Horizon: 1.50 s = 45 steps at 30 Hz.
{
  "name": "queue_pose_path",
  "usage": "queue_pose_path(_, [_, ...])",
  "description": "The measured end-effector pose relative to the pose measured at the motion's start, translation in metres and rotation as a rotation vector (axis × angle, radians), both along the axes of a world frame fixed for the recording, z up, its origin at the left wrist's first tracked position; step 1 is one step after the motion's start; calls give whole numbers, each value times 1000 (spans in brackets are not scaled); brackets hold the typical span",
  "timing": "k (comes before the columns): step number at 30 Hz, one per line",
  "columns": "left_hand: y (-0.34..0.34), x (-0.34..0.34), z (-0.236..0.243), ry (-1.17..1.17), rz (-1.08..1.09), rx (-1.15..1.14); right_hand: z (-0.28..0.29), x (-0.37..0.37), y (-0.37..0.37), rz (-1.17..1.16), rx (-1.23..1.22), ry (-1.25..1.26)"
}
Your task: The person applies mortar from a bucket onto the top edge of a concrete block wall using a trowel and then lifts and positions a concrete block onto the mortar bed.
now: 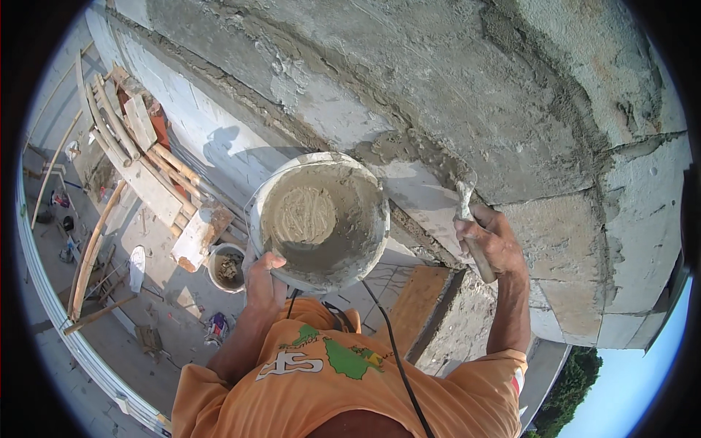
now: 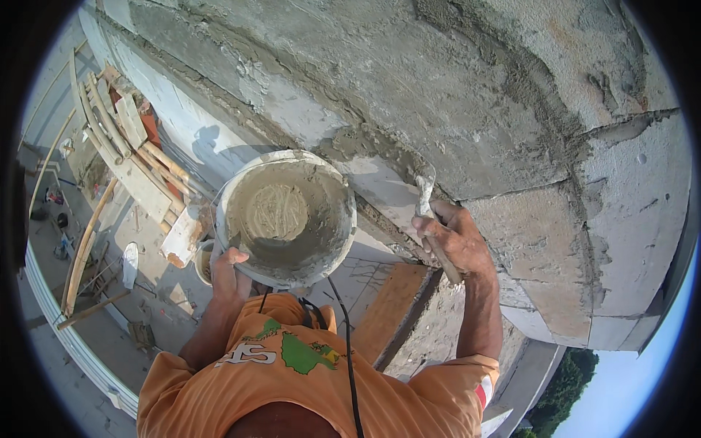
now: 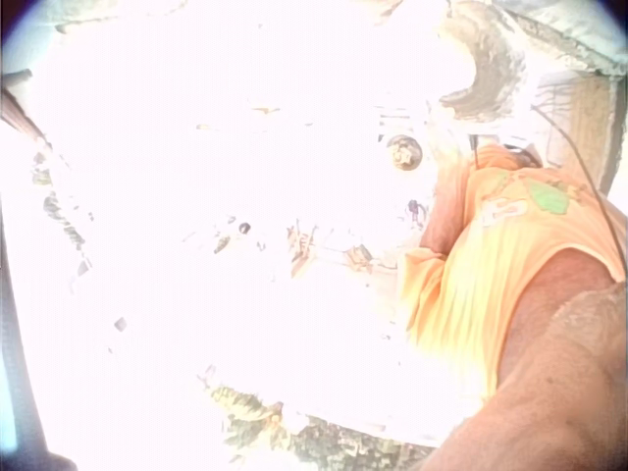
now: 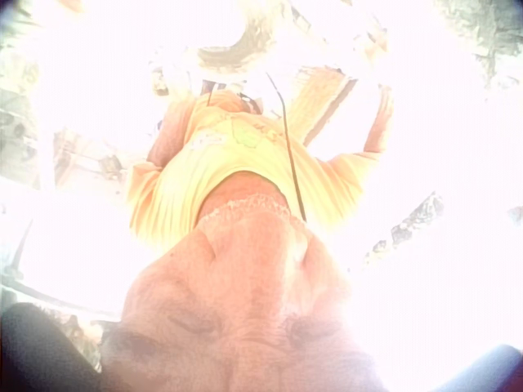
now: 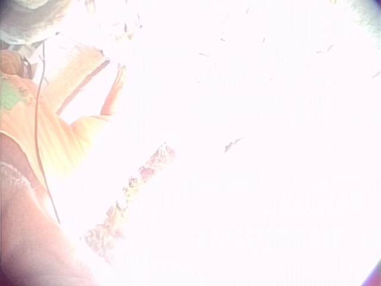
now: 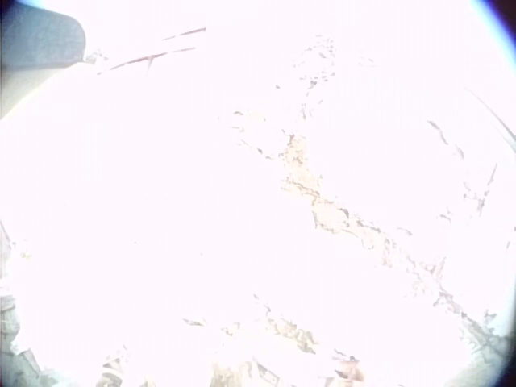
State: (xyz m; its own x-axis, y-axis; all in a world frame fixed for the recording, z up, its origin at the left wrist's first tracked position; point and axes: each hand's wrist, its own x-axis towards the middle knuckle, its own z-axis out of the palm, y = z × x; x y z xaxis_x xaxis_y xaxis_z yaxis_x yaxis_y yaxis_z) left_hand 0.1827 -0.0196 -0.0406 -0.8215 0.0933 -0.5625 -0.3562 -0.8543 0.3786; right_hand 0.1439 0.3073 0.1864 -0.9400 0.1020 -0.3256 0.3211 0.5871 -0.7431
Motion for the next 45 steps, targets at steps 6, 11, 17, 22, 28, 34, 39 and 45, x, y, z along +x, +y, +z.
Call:
queue_pose_path(6, [-5,15,-50,-56,-101,59,10,20,8,-141,-60,-2])
queue_pose_path(11, [2,10,-10,-12,-33,74,15,57,-2,-247,71,133])
queue_pose_path(17, [2,4,-4,28,-8,34,-53,18,-41,169,511,184])
queue_pose_path(22, [2,1,-6,33,44,-95,-55,-17,-47,111,304,-15])
queue_pose_path(28, [-18,5,-46,-41,-6,53,-22,1,-42,14,104,21])
queue_pose_path(34, [-9,0,-11,-20,-14,-22,-6,9,-11,-70,-62,51])
queue_pose_path(39, [-13,3,-18,-44,-7,7,-4,17,1,-109,-145,93])
queue_pose_path(45, [-25,10,-42,26,69,-59,2,45,-9,-190,-73,196])
